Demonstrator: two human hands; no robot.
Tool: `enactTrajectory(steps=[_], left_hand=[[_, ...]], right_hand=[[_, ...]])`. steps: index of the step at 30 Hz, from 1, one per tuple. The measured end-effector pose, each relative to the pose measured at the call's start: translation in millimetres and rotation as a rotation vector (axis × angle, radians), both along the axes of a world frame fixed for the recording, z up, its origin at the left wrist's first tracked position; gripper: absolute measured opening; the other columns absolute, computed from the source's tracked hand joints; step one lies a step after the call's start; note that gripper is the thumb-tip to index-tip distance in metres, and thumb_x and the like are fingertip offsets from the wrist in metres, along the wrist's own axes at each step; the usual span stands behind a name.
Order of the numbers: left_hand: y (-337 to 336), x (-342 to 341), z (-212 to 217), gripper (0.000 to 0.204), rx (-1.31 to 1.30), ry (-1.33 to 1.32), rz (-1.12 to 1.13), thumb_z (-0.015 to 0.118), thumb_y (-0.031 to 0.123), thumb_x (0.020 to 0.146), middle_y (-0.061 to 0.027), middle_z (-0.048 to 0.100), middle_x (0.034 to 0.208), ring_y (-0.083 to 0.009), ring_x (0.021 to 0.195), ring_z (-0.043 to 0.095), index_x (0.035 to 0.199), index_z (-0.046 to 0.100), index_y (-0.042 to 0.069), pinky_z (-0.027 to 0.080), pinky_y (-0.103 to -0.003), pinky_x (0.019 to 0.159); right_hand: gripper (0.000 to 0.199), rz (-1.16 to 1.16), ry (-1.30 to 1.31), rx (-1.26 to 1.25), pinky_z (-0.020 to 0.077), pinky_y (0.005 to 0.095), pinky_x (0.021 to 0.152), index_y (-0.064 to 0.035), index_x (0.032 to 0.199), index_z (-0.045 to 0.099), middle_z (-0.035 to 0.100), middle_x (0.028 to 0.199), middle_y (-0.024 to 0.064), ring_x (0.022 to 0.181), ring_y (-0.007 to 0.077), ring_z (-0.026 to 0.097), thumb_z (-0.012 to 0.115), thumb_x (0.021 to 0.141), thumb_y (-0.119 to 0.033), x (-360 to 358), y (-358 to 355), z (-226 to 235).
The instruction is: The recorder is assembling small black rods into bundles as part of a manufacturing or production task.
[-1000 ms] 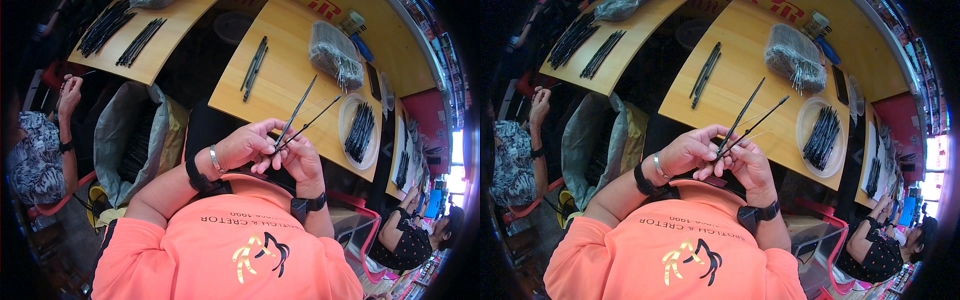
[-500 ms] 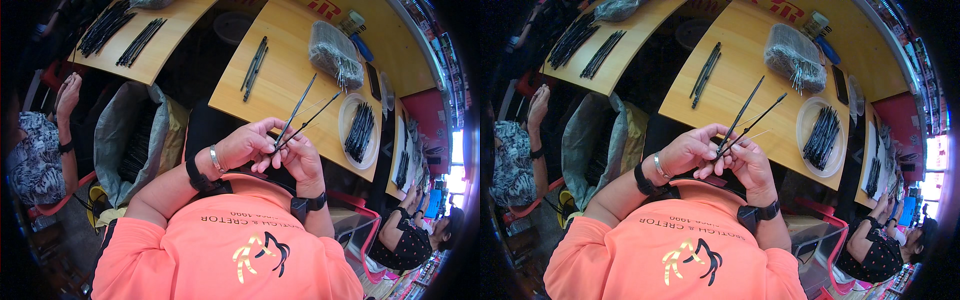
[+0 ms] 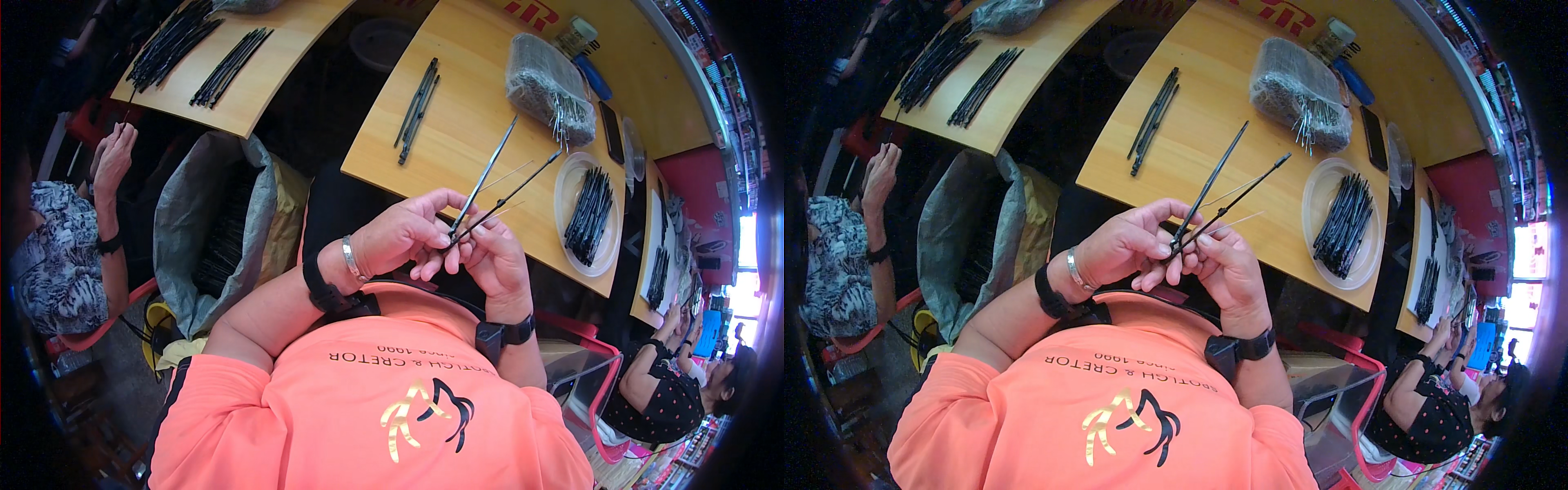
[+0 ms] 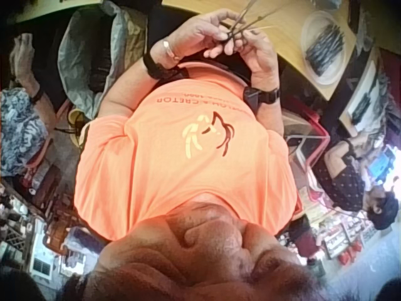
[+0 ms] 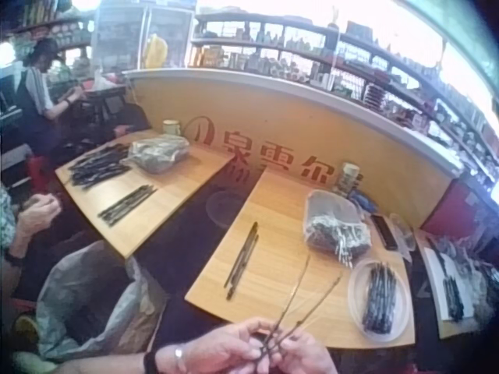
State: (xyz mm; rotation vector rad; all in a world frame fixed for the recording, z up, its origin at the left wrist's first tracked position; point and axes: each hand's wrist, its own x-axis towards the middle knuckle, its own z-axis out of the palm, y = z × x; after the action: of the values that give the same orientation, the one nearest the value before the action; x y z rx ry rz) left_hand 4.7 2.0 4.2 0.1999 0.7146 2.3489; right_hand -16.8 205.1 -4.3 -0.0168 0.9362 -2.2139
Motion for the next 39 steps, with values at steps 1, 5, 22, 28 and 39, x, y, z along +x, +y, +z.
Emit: enactTrajectory(steps=[1, 5, 22, 28, 39], left_hand=[[-0.1, 0.2, 0.2, 0.047, -0.023, -0.002, -0.003, 0.049, 0.002, 0.081, -0.0225, 0.063, 0.077, -0.0203, 0.047, 0.06, 0.126, 0.034, -0.002, 0.046, -0.022, 0.04], [0.2, 0.4, 0.7, 0.047, -0.016, -0.005, -0.008, 0.048, 0.001, 0.081, -0.0219, 0.063, 0.077, -0.0197, 0.047, 0.06, 0.126, 0.034, -0.002, 0.046, -0.022, 0.039], [0.0, 0.6, 2.6, 0.048, -0.053, 0.005, -0.009, 0.048, 0.0, 0.08, -0.0217, 0.063, 0.078, -0.0196, 0.046, 0.06, 0.126, 0.035, -0.002, 0.045, -0.022, 0.04], [-0.2, 1.1, 1.8, 0.048, -0.065, 0.008, -0.009, 0.048, 0.0, 0.08, -0.0216, 0.064, 0.078, -0.0192, 0.046, 0.06, 0.126, 0.035, -0.002, 0.045, -0.022, 0.039], [0.0, 0.7, 3.2, 0.047, -0.089, 0.025, -0.005, 0.049, 0.001, 0.08, -0.0207, 0.063, 0.076, -0.0189, 0.046, 0.059, 0.125, 0.035, -0.002, 0.045, -0.022, 0.039]], right_hand=[[0.013, 0.0, -0.001, 0.0, 0.052, 0.028, 0.067, 0.0002, 0.099, 0.057, 0.063, 0.084, 0.0087, 0.072, 0.015, 0.062, 0.053, 0.089, -0.007, 0.5, -1.7, 3.3], [0.014, -0.004, -0.015, -0.01, 0.0516, 0.0283, 0.067, 0.0008, 0.1, 0.057, 0.063, 0.084, 0.0084, 0.071, 0.0149, 0.061, 0.054, 0.089, -0.008, 1.6, -4.2, 7.3], [0.019, 0.012, -0.044, -0.06, 0.0522, 0.0282, 0.068, 0.001, 0.105, 0.057, 0.063, 0.084, 0.0078, 0.071, 0.0144, 0.061, 0.054, 0.089, -0.007, 0.2, -2.8, 2.2], [0.019, -0.004, -0.062, -0.03, 0.0518, 0.0274, 0.067, 0.001, 0.106, 0.057, 0.063, 0.084, 0.0073, 0.071, 0.0138, 0.061, 0.054, 0.089, -0.008, 0.8, -4.0, 3.8], [0.016, 0.022, -0.055, -0.043, 0.0525, 0.0293, 0.068, 0.0012, 0.101, 0.058, 0.064, 0.083, 0.0088, 0.071, 0.0162, 0.063, 0.054, 0.088, -0.007, 0.9, -5.0, 4.6]])
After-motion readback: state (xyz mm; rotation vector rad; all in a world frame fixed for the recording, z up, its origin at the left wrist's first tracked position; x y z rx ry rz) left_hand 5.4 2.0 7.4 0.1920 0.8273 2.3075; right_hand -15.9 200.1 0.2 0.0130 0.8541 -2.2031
